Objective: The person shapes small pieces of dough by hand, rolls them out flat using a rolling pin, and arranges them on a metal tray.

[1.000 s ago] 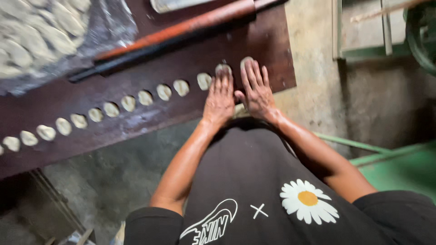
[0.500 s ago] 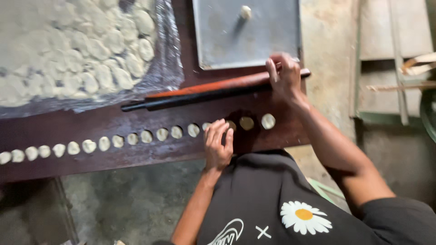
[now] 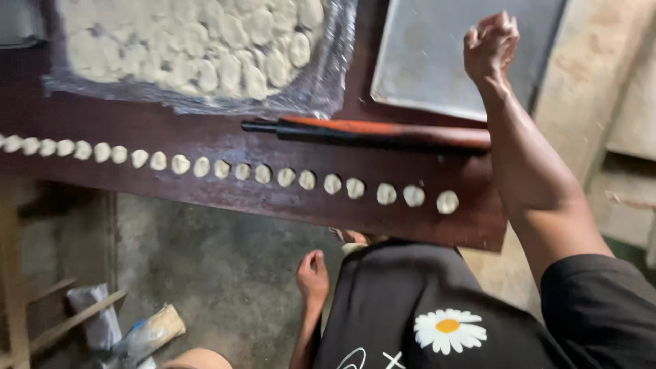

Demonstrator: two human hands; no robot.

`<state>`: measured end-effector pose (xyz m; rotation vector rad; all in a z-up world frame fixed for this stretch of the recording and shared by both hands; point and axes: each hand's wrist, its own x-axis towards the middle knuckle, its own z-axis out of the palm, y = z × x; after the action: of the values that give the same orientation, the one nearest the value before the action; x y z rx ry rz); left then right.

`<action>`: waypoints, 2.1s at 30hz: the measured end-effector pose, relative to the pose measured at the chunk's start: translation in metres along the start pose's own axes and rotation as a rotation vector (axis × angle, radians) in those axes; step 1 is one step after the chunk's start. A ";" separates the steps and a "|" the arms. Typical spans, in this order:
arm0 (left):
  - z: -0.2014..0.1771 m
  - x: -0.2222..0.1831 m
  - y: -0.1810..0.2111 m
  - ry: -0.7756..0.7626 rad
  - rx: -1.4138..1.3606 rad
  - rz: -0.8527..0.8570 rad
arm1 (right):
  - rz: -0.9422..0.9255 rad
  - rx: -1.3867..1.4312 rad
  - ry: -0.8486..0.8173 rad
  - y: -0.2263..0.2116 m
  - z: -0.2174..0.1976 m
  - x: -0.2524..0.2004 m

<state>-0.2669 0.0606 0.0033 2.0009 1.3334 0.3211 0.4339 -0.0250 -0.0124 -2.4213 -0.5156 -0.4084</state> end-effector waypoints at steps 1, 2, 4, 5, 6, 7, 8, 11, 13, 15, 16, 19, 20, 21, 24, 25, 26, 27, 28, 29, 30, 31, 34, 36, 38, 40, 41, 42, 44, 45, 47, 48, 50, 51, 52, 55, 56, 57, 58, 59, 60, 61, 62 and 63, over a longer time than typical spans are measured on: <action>-0.004 -0.007 -0.031 -0.035 -0.010 0.008 | 0.014 -0.034 0.006 -0.014 -0.037 -0.016; -0.008 -0.014 -0.064 -0.132 0.102 -0.127 | -0.051 0.077 0.053 -0.031 -0.072 -0.032; -0.020 -0.037 -0.126 -0.274 0.213 -0.248 | -0.105 0.143 0.099 -0.049 -0.137 -0.085; -0.027 -0.043 -0.156 -0.328 0.246 -0.379 | -0.078 0.087 0.154 -0.055 -0.163 -0.116; -0.035 -0.049 -0.185 -0.381 0.284 -0.509 | -0.052 0.032 0.210 -0.064 -0.190 -0.147; -0.046 -0.051 -0.201 -0.409 0.285 -0.497 | -0.043 0.003 0.216 -0.062 -0.202 -0.188; -0.057 -0.054 -0.216 -0.406 0.346 -0.518 | 0.122 0.015 0.186 -0.061 -0.215 -0.228; -0.088 -0.033 -0.233 -0.430 0.415 -0.604 | 0.419 0.003 0.040 -0.042 -0.226 -0.312; -0.106 -0.004 -0.239 -0.449 0.437 -0.674 | 0.559 -0.008 -0.086 -0.034 -0.223 -0.337; -0.112 0.028 -0.251 -0.361 0.399 -0.439 | 0.460 -0.068 -0.125 -0.031 -0.222 -0.343; -0.118 0.043 -0.243 -0.363 0.404 -0.432 | 0.467 -0.068 -0.121 -0.032 -0.219 -0.345; -0.126 0.072 -0.218 -0.255 0.268 -0.386 | 0.420 -0.065 -0.126 -0.022 -0.202 -0.344; -0.124 0.076 -0.212 -0.194 0.180 -0.313 | 0.338 -0.113 -0.112 -0.010 -0.195 -0.347; -0.125 0.086 -0.206 -0.131 0.097 -0.232 | 0.260 -0.155 -0.094 0.000 -0.185 -0.350; -0.102 0.073 -0.185 -0.108 0.020 -0.104 | 0.240 -0.287 -0.111 0.016 -0.176 -0.356; -0.094 0.062 -0.184 -0.113 0.026 -0.096 | 0.250 -0.286 -0.108 0.014 -0.177 -0.360; -0.086 0.052 -0.184 -0.192 0.013 -0.135 | 0.222 -0.294 -0.112 0.013 -0.178 -0.363; -0.075 0.043 -0.182 -0.272 -0.007 -0.173 | 0.191 -0.306 -0.113 0.012 -0.180 -0.362; -0.072 0.033 -0.187 -0.277 -0.006 -0.164 | 0.198 -0.309 -0.105 -0.001 -0.187 -0.367; -0.068 0.022 -0.192 -0.346 0.069 -0.232 | 0.145 -0.374 -0.085 -0.014 -0.195 -0.370; -0.065 0.012 -0.199 -0.413 0.146 -0.299 | 0.092 -0.438 -0.066 -0.027 -0.201 -0.374; -0.067 0.009 -0.208 -0.419 0.145 -0.298 | 0.095 -0.444 -0.066 -0.038 -0.207 -0.374; -0.072 0.001 -0.237 -0.501 0.166 -0.411 | -0.159 -0.330 0.010 -0.065 -0.221 -0.379; -0.079 -0.003 -0.256 -0.498 0.224 -0.439 | -0.269 -0.327 -0.071 -0.074 -0.223 -0.384; -0.080 0.009 -0.271 -0.487 0.221 -0.470 | -0.251 -0.320 -0.126 -0.073 -0.220 -0.389; -0.083 0.026 -0.272 -0.462 0.216 -0.494 | -0.236 -0.304 -0.169 -0.069 -0.212 -0.391; -0.091 0.032 -0.267 -0.419 0.202 -0.500 | -0.255 -0.350 -0.169 -0.067 -0.208 -0.396; -0.099 0.037 -0.263 -0.375 0.190 -0.506 | -0.275 -0.394 -0.169 -0.064 -0.204 -0.401; -0.107 0.038 -0.239 -0.357 0.201 -0.509 | -0.284 -0.398 -0.172 -0.075 -0.209 -0.404; -0.106 0.045 -0.223 -0.338 0.199 -0.492 | -0.294 -0.410 -0.153 -0.081 -0.210 -0.398; -0.101 0.041 -0.205 -0.311 0.178 -0.500 | -0.289 -0.366 -0.171 -0.080 -0.214 -0.401; -0.094 0.041 -0.193 -0.297 0.160 -0.507 | -0.278 -0.330 -0.193 -0.078 -0.215 -0.397; -0.076 0.040 -0.177 -0.262 0.121 -0.502 | -0.189 -0.095 -0.192 -0.054 -0.219 -0.391; -0.073 0.027 -0.172 -0.249 0.116 -0.504 | -0.066 0.134 -0.224 -0.042 -0.221 -0.392; -0.056 0.023 -0.160 -0.216 0.096 -0.532 | -0.103 0.155 -0.244 -0.049 -0.231 -0.372; -0.024 0.001 -0.131 -0.285 0.030 -0.562 | -0.057 0.235 -0.078 -0.063 -0.252 -0.328; -0.016 -0.005 -0.120 -0.330 0.092 -0.541 | -0.075 0.229 -0.084 -0.064 -0.245 -0.310; -0.007 -0.012 -0.109 -0.374 0.148 -0.525 | -0.100 0.223 -0.092 -0.065 -0.239 -0.290; 0.000 -0.017 -0.103 -0.337 0.120 -0.558 | -0.143 0.249 -0.116 -0.077 -0.226 -0.268; 0.008 -0.020 -0.096 -0.329 0.092 -0.581 | -0.277 0.235 -0.164 -0.091 -0.212 -0.245; 0.016 -0.023 -0.090 -0.320 0.064 -0.603 | -0.413 0.221 -0.206 -0.107 -0.197 -0.225; 0.015 -0.022 -0.091 -0.282 0.030 -0.637 | -0.463 0.247 -0.227 -0.116 -0.176 -0.211; 0.014 -0.021 -0.093 -0.330 0.069 -0.604 | -0.572 0.183 -0.298 -0.127 -0.153 -0.199; 0.012 -0.025 -0.096 -0.378 0.105 -0.576 | -0.687 0.118 -0.368 -0.140 -0.132 -0.190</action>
<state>-0.3391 0.0553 -0.0651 1.5587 1.6128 -0.3806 0.1822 -0.0556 0.0818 -2.1513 -1.4997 -0.1941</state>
